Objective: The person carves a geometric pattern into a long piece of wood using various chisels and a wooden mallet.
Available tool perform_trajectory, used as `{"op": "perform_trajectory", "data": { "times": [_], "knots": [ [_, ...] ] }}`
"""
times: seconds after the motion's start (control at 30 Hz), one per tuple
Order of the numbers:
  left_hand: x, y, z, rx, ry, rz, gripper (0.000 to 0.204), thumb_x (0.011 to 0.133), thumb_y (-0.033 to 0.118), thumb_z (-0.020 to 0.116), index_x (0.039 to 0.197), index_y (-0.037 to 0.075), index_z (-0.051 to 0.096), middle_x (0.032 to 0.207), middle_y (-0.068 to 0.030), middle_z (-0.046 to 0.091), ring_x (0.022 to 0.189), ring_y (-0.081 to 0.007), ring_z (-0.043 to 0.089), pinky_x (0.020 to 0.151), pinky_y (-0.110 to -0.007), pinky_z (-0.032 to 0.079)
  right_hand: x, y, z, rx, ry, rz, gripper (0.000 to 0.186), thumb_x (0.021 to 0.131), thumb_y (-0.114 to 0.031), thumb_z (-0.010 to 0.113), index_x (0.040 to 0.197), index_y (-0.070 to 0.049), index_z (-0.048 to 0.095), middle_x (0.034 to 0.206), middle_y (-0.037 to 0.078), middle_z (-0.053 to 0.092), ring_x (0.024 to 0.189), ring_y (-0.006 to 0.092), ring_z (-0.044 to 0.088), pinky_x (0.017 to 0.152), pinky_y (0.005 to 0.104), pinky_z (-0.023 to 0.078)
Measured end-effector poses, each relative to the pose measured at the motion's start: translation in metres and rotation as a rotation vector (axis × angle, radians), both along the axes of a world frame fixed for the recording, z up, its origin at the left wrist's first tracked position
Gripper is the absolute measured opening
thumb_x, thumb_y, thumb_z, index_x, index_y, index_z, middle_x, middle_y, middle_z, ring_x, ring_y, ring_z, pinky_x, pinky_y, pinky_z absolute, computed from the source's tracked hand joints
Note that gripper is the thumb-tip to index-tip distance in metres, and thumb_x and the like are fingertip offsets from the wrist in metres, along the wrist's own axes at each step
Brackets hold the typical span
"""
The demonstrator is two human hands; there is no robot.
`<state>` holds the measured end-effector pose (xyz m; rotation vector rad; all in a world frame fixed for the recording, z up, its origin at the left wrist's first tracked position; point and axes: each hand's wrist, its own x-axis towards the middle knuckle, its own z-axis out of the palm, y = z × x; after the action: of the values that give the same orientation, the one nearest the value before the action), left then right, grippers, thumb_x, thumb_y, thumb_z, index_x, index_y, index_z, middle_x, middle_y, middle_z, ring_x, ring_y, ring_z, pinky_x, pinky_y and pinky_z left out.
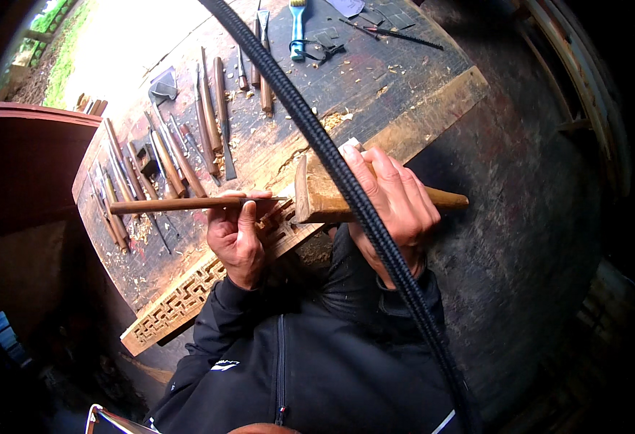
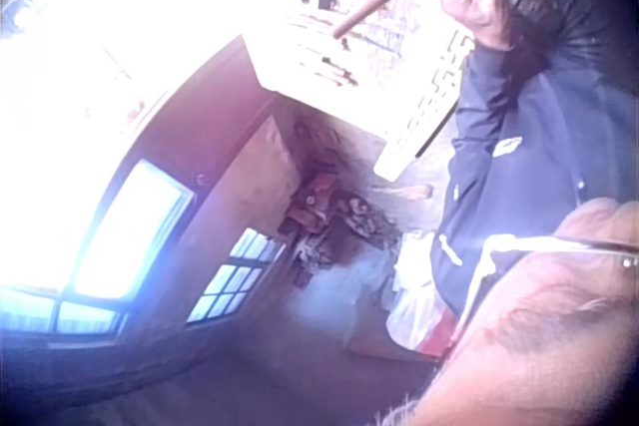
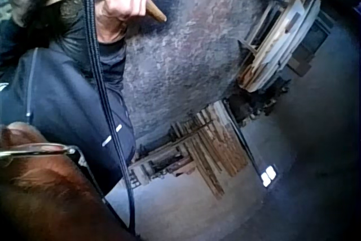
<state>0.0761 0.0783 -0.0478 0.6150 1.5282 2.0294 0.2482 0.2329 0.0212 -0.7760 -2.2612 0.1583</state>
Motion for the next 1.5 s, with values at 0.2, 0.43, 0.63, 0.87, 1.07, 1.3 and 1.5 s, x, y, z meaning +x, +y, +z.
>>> {"op": "perform_trajectory", "data": {
  "times": [0.2,0.43,0.63,0.87,1.07,1.3,1.5],
  "knots": [
    [0.006,-0.005,-0.004,-0.072,0.111,-0.055,0.027,0.109,-0.007,0.064,0.135,-0.003,0.059,0.120,-0.0130,0.078,0.107,-0.0167,0.075,0.097,-0.031,0.059,-0.002,-0.001,0.001,0.006,-0.003,-0.007,0.056,0.079,-0.002,0.082,0.134,-0.005,0.078,0.120,0.017,0.080,0.110,0.0380,0.078,0.098,0.0446,0.062],
    [0.005,-0.005,-0.007,-0.140,0.322,-0.046,0.026,0.106,-0.013,0.063,0.130,-0.005,0.063,0.115,-0.0154,0.080,0.104,-0.0182,0.077,0.091,-0.032,0.061,-0.003,-0.001,0.001,-0.020,0.018,-0.011,0.055,0.078,0.000,0.081,0.133,-0.006,0.079,0.119,0.016,0.080,0.109,0.0374,0.079,0.097,0.0441,0.062],
    [0.004,-0.006,-0.008,-0.135,0.357,-0.064,0.029,0.107,-0.013,0.059,0.134,-0.003,0.059,0.119,-0.0175,0.078,0.104,-0.0193,0.076,0.095,-0.034,0.061,-0.002,0.001,0.001,-0.018,0.022,0.000,0.056,0.078,0.000,0.081,0.134,-0.006,0.079,0.118,0.017,0.080,0.107,0.0375,0.079,0.096,0.0439,0.062],
    [0.004,-0.006,-0.009,-0.133,0.330,-0.074,0.030,0.108,-0.014,0.058,0.135,-0.002,0.058,0.120,-0.0180,0.077,0.108,-0.0195,0.075,0.096,-0.034,0.061,-0.002,0.001,0.000,-0.009,-0.007,0.001,0.058,0.077,0.000,0.083,0.134,-0.006,0.078,0.119,0.017,0.080,0.107,0.0375,0.079,0.096,0.0437,0.062],
    [0.000,0.005,0.005,-0.212,0.496,-0.102,0.026,0.105,-0.016,0.059,0.127,-0.003,0.060,0.113,-0.0154,0.078,0.098,-0.0188,0.075,0.088,-0.033,0.061,-0.001,0.001,-0.001,-0.012,0.014,0.007,0.062,0.074,0.000,0.084,0.135,-0.006,0.078,0.120,0.016,0.079,0.107,0.0373,0.078,0.096,0.0437,0.062],
    [-0.003,0.015,0.019,-0.256,0.830,-0.088,0.021,0.101,-0.015,0.064,0.119,-0.004,0.063,0.104,-0.0146,0.079,0.088,-0.0212,0.078,0.078,-0.033,0.061,0.000,0.001,-0.002,-0.029,0.022,0.007,0.059,0.074,0.000,0.083,0.133,-0.006,0.079,0.119,0.016,0.079,0.106,0.0358,0.078,0.095,0.0430,0.062],
    [-0.002,0.004,0.001,-0.228,0.688,-0.131,0.032,0.104,-0.019,0.055,0.131,-0.002,0.057,0.110,-0.0164,0.078,0.082,-0.0136,0.069,0.071,-0.029,0.058,0.002,0.003,-0.004,-0.039,0.040,0.015,0.057,0.076,-0.001,0.082,0.132,-0.006,0.079,0.118,0.016,0.078,0.105,0.0355,0.079,0.094,0.0421,0.063]
  ]
}}
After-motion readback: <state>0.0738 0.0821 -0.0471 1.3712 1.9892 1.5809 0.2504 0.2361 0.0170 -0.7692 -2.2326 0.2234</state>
